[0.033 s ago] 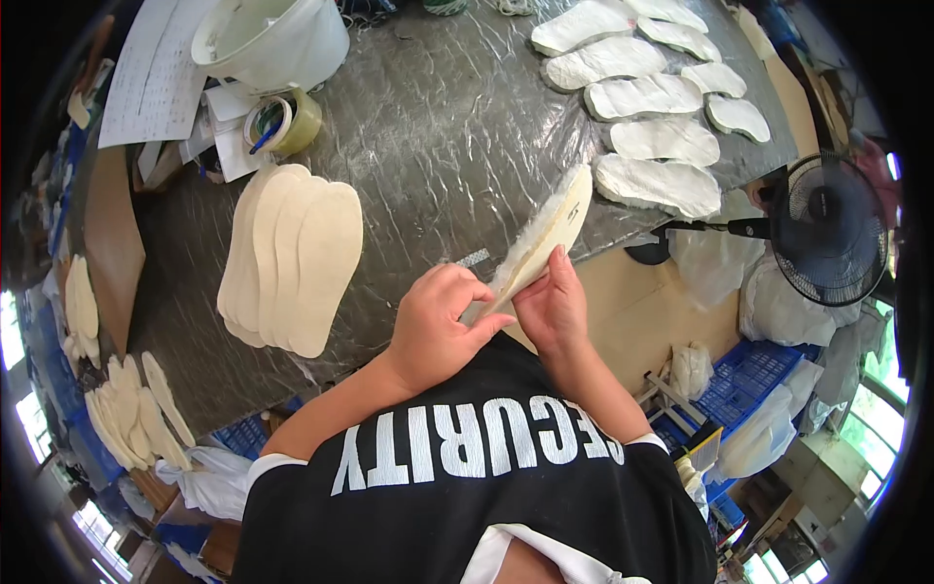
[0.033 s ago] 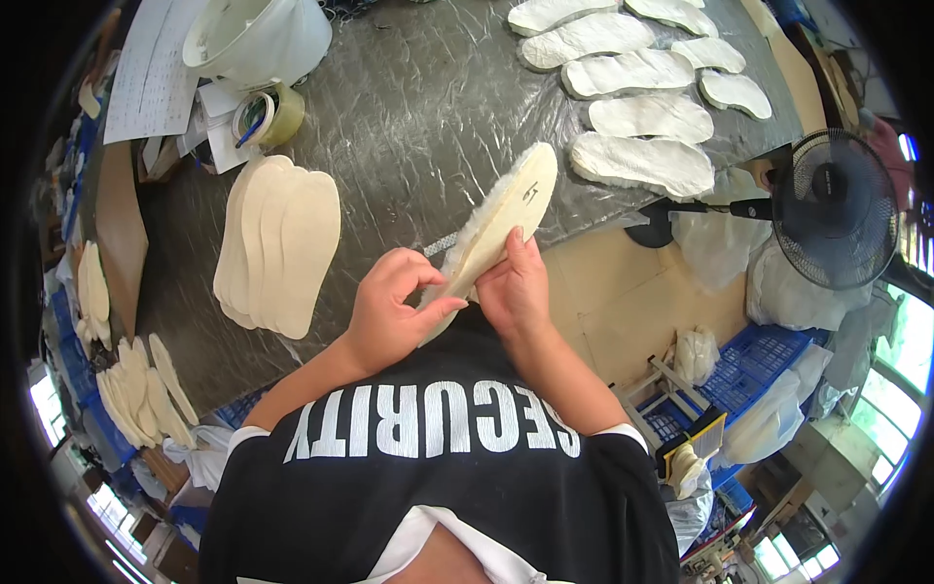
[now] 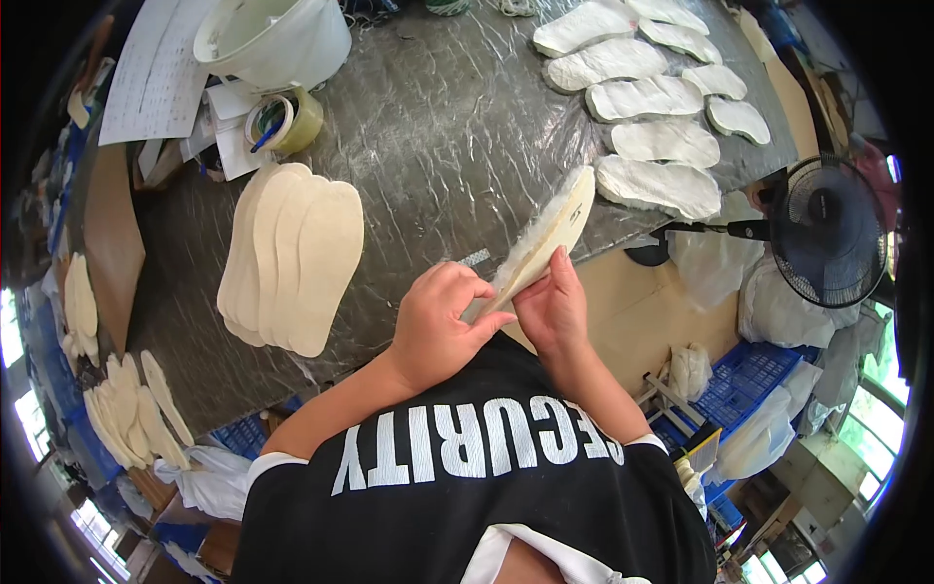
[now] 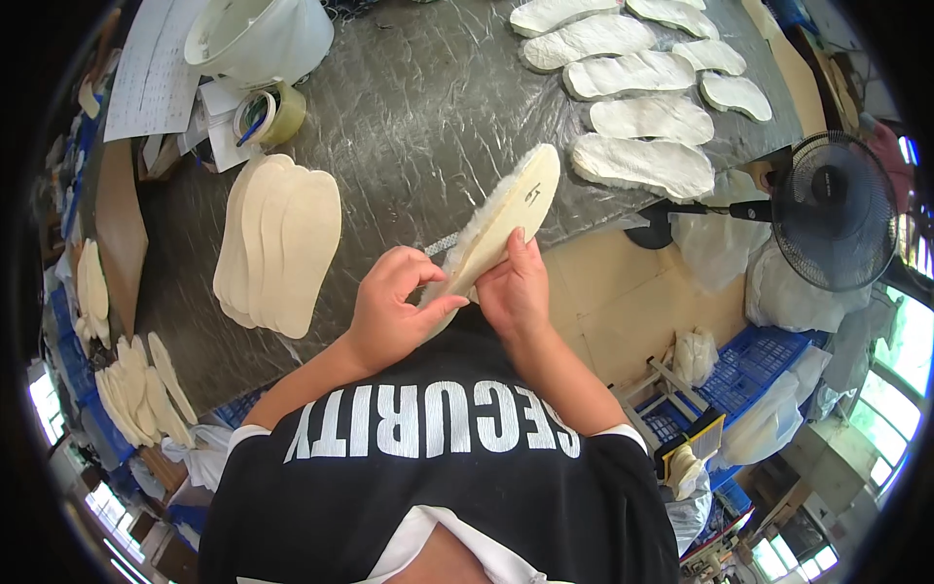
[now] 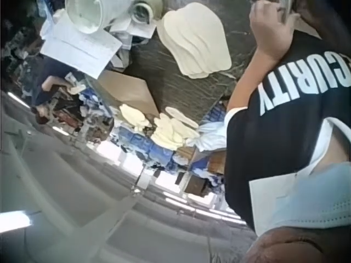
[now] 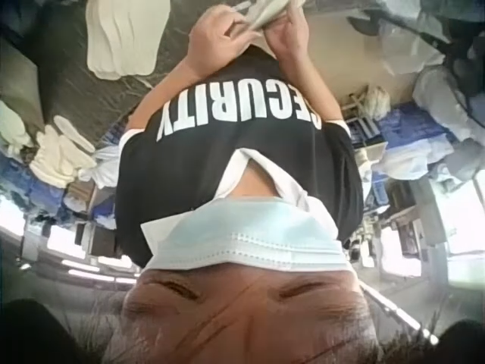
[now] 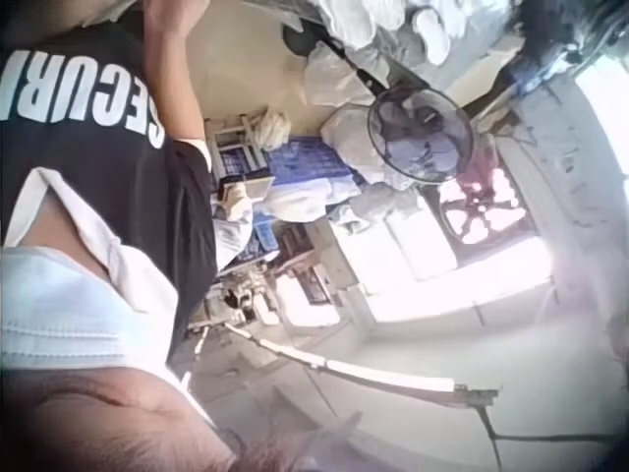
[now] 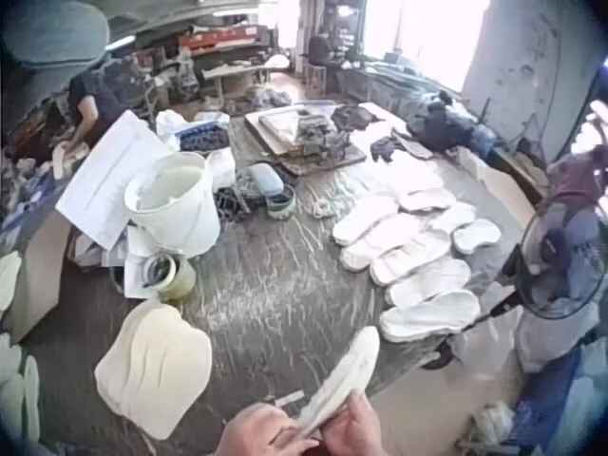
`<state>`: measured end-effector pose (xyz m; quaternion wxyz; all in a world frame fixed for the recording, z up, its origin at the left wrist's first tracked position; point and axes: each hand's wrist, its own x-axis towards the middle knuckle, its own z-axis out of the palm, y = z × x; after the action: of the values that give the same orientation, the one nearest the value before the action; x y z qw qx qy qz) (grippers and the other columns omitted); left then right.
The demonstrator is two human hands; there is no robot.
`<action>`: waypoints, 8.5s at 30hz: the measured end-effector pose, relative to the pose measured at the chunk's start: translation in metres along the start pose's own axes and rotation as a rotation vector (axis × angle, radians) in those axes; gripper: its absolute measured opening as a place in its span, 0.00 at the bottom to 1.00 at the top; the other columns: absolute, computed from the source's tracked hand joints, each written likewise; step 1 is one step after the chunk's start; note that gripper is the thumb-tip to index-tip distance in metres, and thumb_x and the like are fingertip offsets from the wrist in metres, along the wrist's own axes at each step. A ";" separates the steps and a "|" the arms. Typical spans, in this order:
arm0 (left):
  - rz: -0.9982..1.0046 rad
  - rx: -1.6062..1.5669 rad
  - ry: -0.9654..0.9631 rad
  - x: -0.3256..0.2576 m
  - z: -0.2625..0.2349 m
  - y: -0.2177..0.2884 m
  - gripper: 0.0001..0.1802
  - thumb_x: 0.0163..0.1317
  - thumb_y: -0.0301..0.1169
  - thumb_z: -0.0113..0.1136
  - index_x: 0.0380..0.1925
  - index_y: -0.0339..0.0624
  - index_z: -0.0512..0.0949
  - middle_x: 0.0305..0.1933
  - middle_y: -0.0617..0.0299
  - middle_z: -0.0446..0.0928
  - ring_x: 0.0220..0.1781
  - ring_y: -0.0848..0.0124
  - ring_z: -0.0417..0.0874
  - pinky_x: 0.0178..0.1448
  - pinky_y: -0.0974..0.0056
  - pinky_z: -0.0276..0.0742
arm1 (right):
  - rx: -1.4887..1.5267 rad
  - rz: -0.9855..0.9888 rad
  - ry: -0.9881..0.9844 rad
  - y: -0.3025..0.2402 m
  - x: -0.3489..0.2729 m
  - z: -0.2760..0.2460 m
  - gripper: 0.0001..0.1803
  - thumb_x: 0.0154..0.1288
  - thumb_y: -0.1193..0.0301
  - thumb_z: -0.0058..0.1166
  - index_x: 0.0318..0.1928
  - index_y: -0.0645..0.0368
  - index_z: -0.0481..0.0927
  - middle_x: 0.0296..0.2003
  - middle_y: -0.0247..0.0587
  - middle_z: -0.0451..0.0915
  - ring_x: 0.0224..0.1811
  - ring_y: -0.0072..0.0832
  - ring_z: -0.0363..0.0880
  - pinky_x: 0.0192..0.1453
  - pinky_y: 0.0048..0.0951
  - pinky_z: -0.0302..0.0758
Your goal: Inspecting and preparing shoe insoles in a manufacturing facility.
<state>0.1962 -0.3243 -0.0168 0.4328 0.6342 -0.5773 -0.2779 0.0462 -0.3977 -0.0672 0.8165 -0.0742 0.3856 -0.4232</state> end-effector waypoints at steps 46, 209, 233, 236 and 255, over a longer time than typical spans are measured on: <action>0.053 -0.166 -0.759 -0.004 -0.034 -0.017 0.08 0.47 0.23 0.63 0.30 0.36 0.79 0.31 0.55 0.78 0.34 0.57 0.79 0.40 0.59 0.76 | -1.328 0.374 -0.892 -0.038 -0.019 -0.002 0.09 0.62 0.70 0.61 0.31 0.63 0.79 0.24 0.34 0.76 0.27 0.20 0.73 0.32 0.25 0.70; -0.347 -0.557 -0.347 -0.015 -0.029 -0.040 0.03 0.61 0.20 0.57 0.29 0.34 0.73 0.43 0.60 0.72 0.38 0.77 0.73 0.42 0.72 0.70 | -0.533 0.351 -0.568 0.009 -0.005 -0.004 0.11 0.59 0.79 0.65 0.37 0.59 0.74 0.36 0.30 0.79 0.39 0.17 0.78 0.46 0.21 0.77; -0.341 -0.430 -0.464 -0.003 -0.039 -0.040 0.07 0.57 0.22 0.63 0.26 0.37 0.73 0.31 0.66 0.72 0.32 0.77 0.71 0.37 0.71 0.67 | -0.558 0.320 -0.469 0.016 -0.008 -0.002 0.08 0.61 0.80 0.62 0.35 0.60 0.74 0.33 0.29 0.79 0.36 0.15 0.78 0.43 0.18 0.76; -0.457 -0.591 -0.395 -0.011 -0.032 -0.051 0.06 0.60 0.21 0.61 0.26 0.36 0.74 0.31 0.65 0.75 0.33 0.79 0.73 0.37 0.71 0.70 | -0.492 0.300 -0.464 0.020 -0.009 -0.005 0.08 0.61 0.81 0.61 0.35 0.59 0.74 0.33 0.29 0.78 0.36 0.14 0.77 0.43 0.19 0.76; -0.182 -0.062 -0.417 0.006 -0.052 -0.034 0.25 0.40 0.31 0.78 0.37 0.34 0.76 0.40 0.60 0.76 0.38 0.70 0.77 0.42 0.67 0.72 | -0.532 0.280 -0.443 0.023 -0.013 0.005 0.07 0.63 0.78 0.60 0.39 0.60 0.75 0.35 0.26 0.77 0.39 0.14 0.75 0.44 0.20 0.74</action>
<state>0.2584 -0.3200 -0.0206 0.2964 0.5990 -0.5858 -0.4585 0.0594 -0.3741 -0.0669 0.8823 -0.3200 0.3025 -0.1664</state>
